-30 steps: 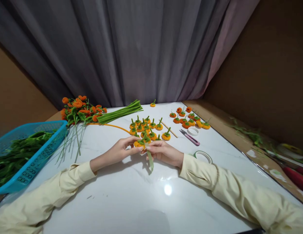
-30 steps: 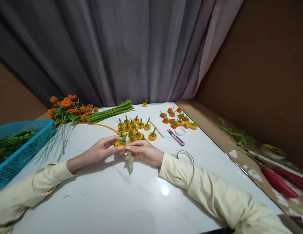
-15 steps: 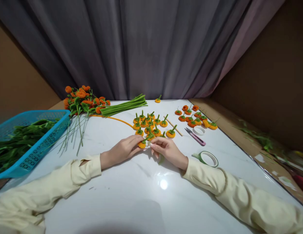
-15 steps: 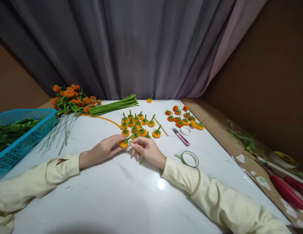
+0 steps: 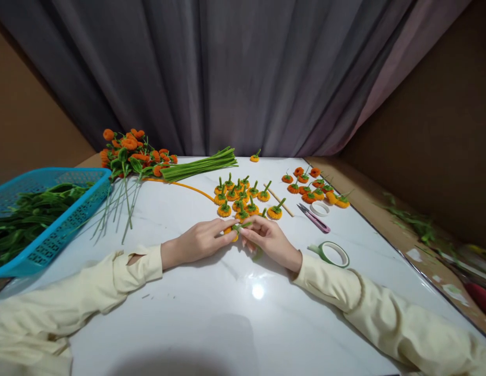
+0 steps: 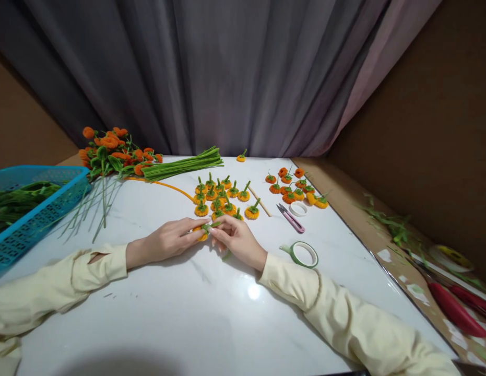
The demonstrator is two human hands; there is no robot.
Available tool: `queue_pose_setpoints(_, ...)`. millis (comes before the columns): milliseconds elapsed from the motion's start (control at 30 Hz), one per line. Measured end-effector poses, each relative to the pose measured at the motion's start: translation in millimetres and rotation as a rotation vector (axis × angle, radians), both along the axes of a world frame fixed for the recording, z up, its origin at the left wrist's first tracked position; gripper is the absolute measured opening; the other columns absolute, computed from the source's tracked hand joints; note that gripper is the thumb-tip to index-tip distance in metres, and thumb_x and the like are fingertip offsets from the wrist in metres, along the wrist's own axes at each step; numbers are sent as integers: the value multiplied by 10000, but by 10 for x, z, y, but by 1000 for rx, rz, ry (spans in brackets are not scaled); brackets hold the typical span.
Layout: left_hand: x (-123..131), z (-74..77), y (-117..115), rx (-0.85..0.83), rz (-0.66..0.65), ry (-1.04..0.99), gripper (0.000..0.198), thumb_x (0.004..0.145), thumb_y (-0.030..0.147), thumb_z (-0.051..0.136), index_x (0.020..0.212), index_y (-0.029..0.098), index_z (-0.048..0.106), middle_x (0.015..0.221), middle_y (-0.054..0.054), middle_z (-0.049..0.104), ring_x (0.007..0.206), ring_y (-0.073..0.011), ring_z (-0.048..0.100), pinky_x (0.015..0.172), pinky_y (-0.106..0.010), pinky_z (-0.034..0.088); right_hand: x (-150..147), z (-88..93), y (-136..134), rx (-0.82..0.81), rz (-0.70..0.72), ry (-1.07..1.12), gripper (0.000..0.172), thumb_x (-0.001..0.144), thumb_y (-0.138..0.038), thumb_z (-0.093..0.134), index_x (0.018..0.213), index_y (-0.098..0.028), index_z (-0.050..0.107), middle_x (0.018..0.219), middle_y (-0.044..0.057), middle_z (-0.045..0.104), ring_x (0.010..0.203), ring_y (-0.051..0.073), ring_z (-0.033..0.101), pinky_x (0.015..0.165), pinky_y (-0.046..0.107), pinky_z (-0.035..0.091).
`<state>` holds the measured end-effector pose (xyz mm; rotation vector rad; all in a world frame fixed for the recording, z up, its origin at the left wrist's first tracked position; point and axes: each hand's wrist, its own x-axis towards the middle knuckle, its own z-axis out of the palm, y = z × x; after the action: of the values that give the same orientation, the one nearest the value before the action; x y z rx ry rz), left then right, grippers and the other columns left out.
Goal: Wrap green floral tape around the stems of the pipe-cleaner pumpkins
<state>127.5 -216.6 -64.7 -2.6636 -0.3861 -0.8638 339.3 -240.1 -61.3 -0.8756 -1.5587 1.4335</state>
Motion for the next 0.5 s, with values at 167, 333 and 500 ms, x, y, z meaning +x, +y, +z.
queue_pose_setpoints(167,17,4,11,30,-55,-32,174,904,100,440,1069,138,478,1047,-192,661,873,-199,666,712,-316,570,-3,-11,-17,40,7,-7,298,817,-441,629,878,-161,548,614,-23,596,480,78,517,476,208,418)
queue_pose_setpoints(333,26,-5,10,-7,-48,-61,182,924,131,417,1095,142,478,1013,-153,674,881,-185,670,692,-278,572,-10,-19,-16,56,4,7,284,804,-429,647,854,-168,546,638,-14,608,495,85,539,487,216,437)
queue_pose_setpoints(500,25,14,2,-34,-75,-52,226,938,157,418,1157,120,465,1024,-163,673,890,-191,667,723,-293,576,-8,-30,-15,64,8,16,279,798,-419,656,858,-169,548,655,-9,613,500,88,543,498,223,443)
